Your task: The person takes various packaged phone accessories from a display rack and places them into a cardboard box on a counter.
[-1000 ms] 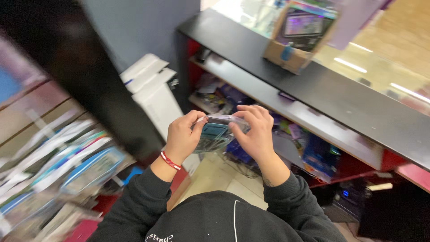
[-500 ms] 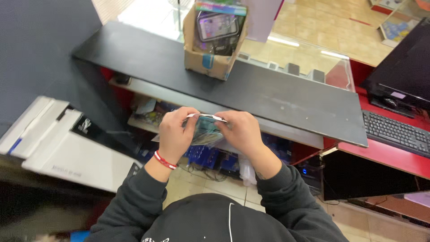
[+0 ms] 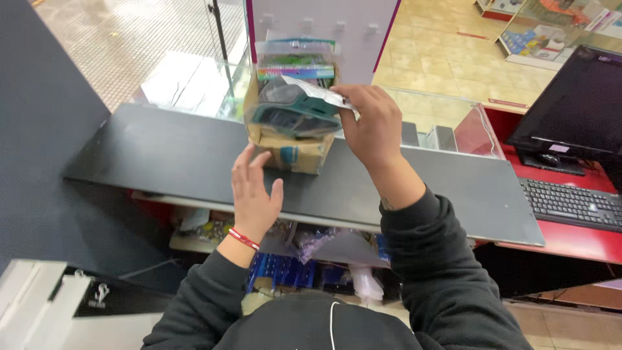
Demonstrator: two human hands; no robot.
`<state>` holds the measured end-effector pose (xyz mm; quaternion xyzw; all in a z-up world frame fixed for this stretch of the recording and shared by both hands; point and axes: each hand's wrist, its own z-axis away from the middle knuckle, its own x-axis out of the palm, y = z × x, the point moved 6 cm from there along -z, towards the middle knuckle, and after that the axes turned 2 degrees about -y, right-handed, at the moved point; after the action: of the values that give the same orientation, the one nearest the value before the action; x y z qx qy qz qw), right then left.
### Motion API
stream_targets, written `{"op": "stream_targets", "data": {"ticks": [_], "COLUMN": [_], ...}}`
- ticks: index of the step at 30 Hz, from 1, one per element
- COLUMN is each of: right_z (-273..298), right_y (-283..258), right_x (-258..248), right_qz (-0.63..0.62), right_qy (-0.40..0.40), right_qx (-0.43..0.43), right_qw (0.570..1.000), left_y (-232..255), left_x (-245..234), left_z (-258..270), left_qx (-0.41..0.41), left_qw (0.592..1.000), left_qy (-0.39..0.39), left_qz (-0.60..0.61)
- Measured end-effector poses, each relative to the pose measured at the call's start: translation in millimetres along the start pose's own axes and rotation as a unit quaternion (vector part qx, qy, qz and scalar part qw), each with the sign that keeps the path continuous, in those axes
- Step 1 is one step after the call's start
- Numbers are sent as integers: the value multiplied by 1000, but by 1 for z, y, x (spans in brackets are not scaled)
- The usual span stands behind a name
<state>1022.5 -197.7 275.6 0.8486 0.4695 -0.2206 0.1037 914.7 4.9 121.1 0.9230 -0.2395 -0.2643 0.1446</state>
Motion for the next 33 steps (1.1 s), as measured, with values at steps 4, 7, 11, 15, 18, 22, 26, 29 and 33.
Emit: {"op": "stream_targets", "data": {"ticks": [4, 7, 11, 15, 18, 22, 26, 29, 33], "right_z": [-27, -31, -22, -18, -12, 26, 61, 98, 122], "right_y": [22, 42, 64, 49, 24, 4, 21, 68, 93], "right_x": [55, 106, 166, 189, 194, 209, 241, 293, 325], "right_qz": [15, 59, 144, 278, 210, 307, 217, 144, 92], "right_qy": [-20, -116, -181, -97, -225, -103, -201, -379, -563], "right_qx": [-15, 59, 6, -47, 110, -18, -15, 73, 207], "right_qw": [1000, 990, 973, 954, 945, 946, 955, 911, 795], "left_y": [-33, -62, -76, -81, -85, -87, -79, -75, -83], "left_x": [35, 70, 95, 109, 108, 104, 95, 92, 97], "left_z": [-15, -9, -8, -11, -14, -13, -17, -18, -14], "left_qx": [-2, -1, 11, 37, 65, 94, 103, 97, 92], "left_qw": [996, 988, 977, 979, 983, 982, 984, 983, 983], "left_qy": [-87, -149, -195, -176, -156, -140, -126, -136, -141], "left_qz": [15, -34, -82, -98, -75, -81, -76, -71, -68]}}
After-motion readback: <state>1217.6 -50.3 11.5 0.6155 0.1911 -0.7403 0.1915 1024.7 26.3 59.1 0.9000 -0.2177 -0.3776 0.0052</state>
